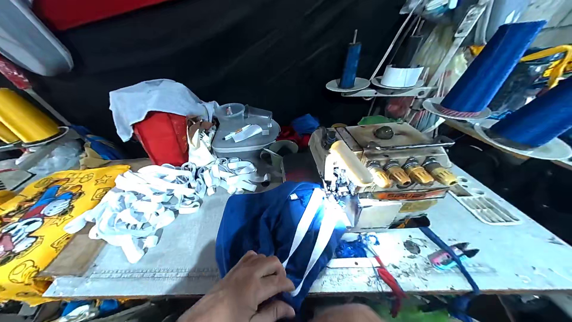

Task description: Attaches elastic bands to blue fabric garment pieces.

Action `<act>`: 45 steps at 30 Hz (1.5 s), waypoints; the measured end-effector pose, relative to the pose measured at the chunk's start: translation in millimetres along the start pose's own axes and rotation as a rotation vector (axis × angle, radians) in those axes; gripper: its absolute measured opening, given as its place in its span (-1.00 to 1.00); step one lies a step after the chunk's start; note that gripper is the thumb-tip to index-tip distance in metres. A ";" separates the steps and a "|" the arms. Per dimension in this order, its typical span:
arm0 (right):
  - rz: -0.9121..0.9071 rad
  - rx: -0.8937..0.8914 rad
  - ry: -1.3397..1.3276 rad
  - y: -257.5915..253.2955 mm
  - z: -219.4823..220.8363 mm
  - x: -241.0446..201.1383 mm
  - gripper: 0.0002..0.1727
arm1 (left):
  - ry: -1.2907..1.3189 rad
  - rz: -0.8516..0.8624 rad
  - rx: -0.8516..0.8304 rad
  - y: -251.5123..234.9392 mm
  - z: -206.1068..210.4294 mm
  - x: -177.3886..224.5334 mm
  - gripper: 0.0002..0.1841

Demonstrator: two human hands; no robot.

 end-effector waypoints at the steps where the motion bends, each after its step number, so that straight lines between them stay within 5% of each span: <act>1: 0.000 0.166 0.030 6.1 -21.7 10.5 -0.82 | 0.042 -0.015 0.012 -0.6 -1.7 -0.5 -0.70; 5: 0.110 0.677 0.090 16.2 -51.6 81.4 -0.66 | 0.066 -0.049 0.134 -11.3 -20.0 -3.9 -0.51; 7: 0.183 0.781 0.001 12.4 -37.4 102.7 -0.52 | -0.017 -0.103 0.143 -14.2 -20.1 -9.7 -0.52; 11: 0.176 0.983 -0.455 8.1 -17.9 119.4 -0.65 | -0.023 -0.292 0.167 -10.4 -6.1 -19.3 -0.57; 15: 0.366 0.862 -1.229 17.6 -9.7 137.7 -0.53 | -0.180 -0.647 0.262 29.7 12.1 -55.6 -0.56; 17: 0.452 0.705 -1.396 23.0 -8.5 142.0 -0.50 | -0.330 -0.732 0.232 55.4 27.2 -72.7 -0.67; 21: 0.366 0.624 -1.270 19.5 -6.5 141.0 -0.75 | -0.492 -0.796 0.275 81.4 0.1 -97.6 -0.71; 25: 0.181 0.732 -1.145 14.6 -2.5 144.1 -0.87 | -0.684 -0.764 0.299 39.5 -39.4 -71.4 -0.73; 32: 0.153 0.694 -1.319 17.7 -8.6 131.2 -0.72 | -0.196 -0.320 0.248 -95.4 41.5 24.1 -0.71; 35: 0.220 0.619 -1.297 24.5 -18.5 113.0 -0.65 | -0.242 -0.345 0.201 -101.1 60.5 9.1 -0.44; 39: 0.307 0.626 -1.114 27.2 -9.4 127.2 -0.69 | -0.292 -0.343 0.203 -94.9 60.0 1.1 -0.61; 45: 0.047 0.720 -0.988 26.3 -8.6 132.6 -0.83 | -0.528 -0.303 0.186 -102.3 50.1 9.2 -0.64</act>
Point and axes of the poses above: each hand's wrist, its own y-axis away from the middle knuckle, its own z-axis out of the palm, x = y × z, the point moved 7 cm from there along -y, towards the middle knuckle, and after that the axes turned 6 degrees about -y, right-handed, at the moved point
